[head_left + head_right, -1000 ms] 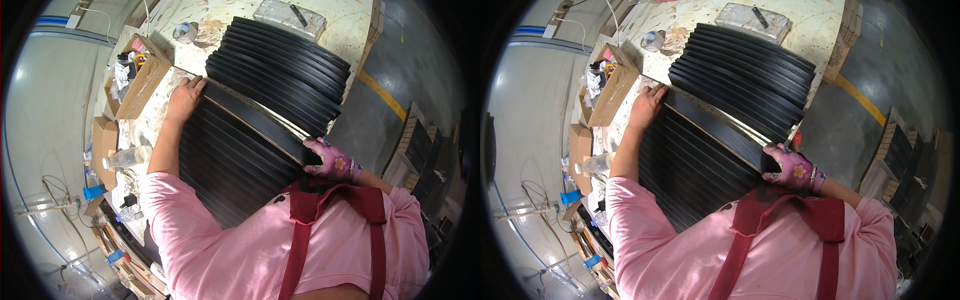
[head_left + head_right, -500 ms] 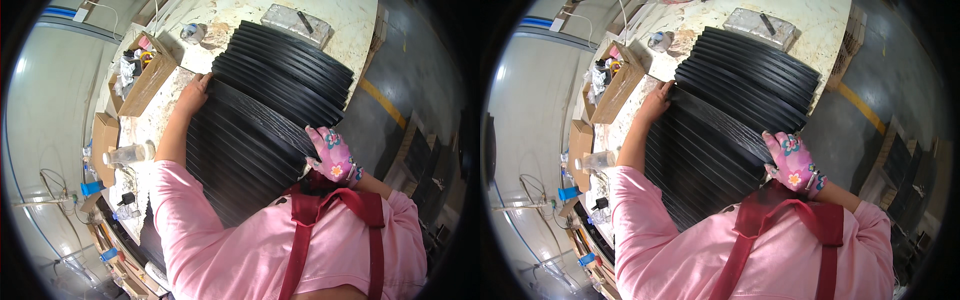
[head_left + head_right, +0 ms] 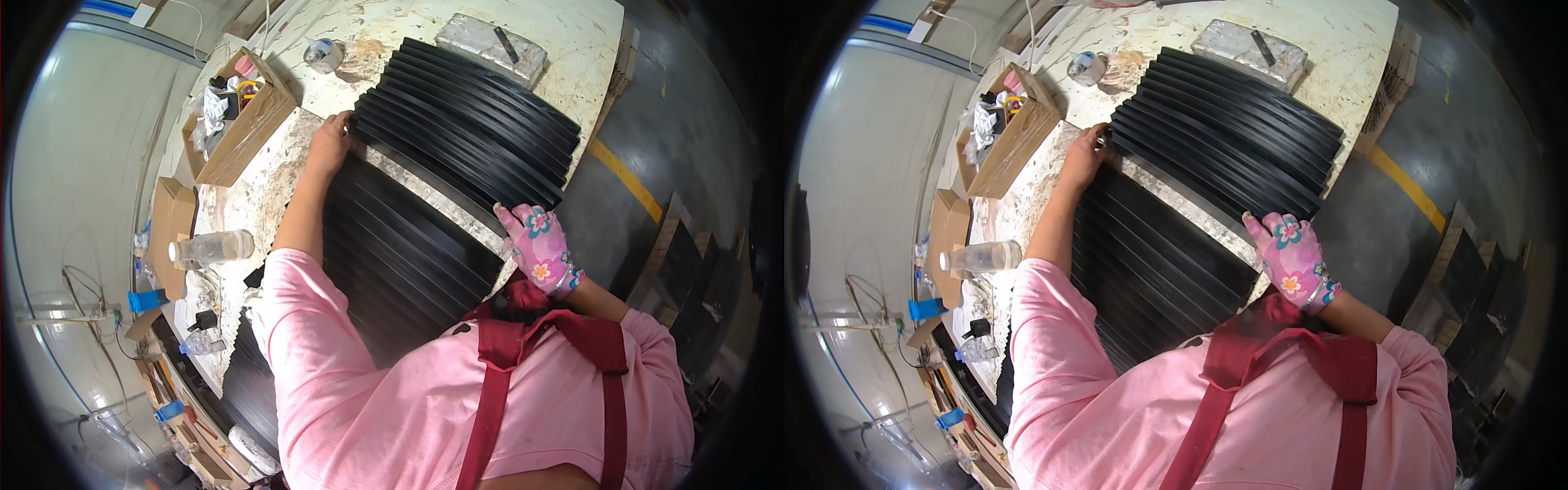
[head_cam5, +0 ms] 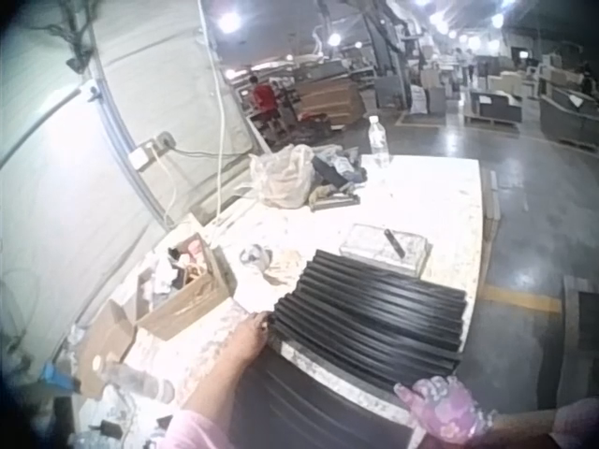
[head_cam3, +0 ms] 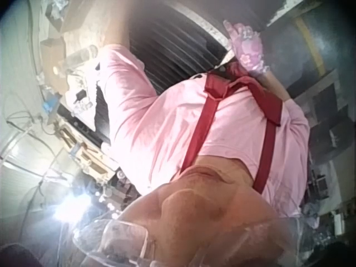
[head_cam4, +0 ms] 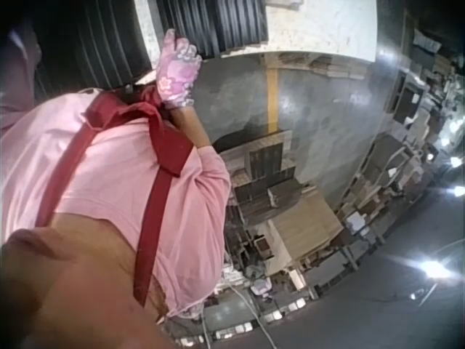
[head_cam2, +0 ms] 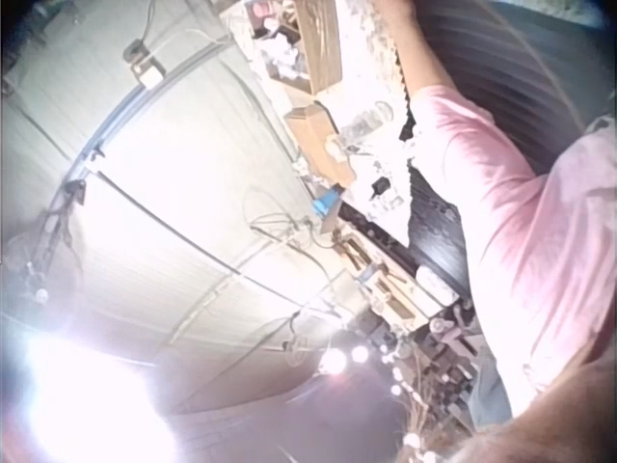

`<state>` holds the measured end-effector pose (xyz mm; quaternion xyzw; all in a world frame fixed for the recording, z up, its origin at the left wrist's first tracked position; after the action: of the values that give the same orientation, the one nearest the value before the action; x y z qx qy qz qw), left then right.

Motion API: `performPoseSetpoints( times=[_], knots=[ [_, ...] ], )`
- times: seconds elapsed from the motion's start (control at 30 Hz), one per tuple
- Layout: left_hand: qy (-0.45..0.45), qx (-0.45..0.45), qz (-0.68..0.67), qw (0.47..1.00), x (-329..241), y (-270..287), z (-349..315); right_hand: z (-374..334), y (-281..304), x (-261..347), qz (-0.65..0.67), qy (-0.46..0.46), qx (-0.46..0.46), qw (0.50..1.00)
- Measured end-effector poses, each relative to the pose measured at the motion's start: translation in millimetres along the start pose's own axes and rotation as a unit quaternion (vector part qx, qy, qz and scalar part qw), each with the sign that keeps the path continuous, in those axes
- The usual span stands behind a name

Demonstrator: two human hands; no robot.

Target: The person wipes down a long, black, ribbed accordion-style material with a white cloth, cleaning both sides and the top surface.

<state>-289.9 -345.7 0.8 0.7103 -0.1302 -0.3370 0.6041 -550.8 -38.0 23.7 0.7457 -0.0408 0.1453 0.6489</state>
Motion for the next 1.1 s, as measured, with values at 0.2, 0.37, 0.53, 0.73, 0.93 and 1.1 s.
performPoseSetpoints(
  times=[0.2, 0.37, 0.53, 0.73, 0.93, 1.1],
  knots=[
    [0.105, 0.020, -0.177, 0.978, 13, -1, 3, 2, -2, -6, 0.020, 0.005, -0.020, 1.000],
    [0.045, -0.089, -0.069, 0.993, -1, 2, -19, 4, -2, -7, 0.017, 0.010, -0.039, 0.999],
    [-0.019, -0.014, 0.002, 1.000, -31, 23, -86, 0, -2, -15, 0.049, -0.008, -0.033, 0.998],
    [0.036, 0.107, 0.087, 0.990, -68, -4, -178, -9, 0, -18, 0.023, -0.023, -0.051, 0.998],
    [0.040, 0.079, 0.115, 0.989, -82, -27, -162, -9, -15, -20, -0.024, -0.012, -0.074, 0.997],
    [0.047, 0.089, 0.105, 0.989, -88, -30, -150, -10, -11, -20, -0.020, -0.007, -0.072, 0.997]
  ],
)
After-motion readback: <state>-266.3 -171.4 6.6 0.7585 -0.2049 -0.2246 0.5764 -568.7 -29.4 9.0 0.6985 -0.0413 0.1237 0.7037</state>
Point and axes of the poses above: each hand's wrist, its own z-axis towards the middle knuckle, its own y-axis out of the back of the hand, x = y × z, the point moved 4 cm from there along z, towards the middle knuckle, and after that the axes turned 10 degrees about x, right-handed, at the moved point
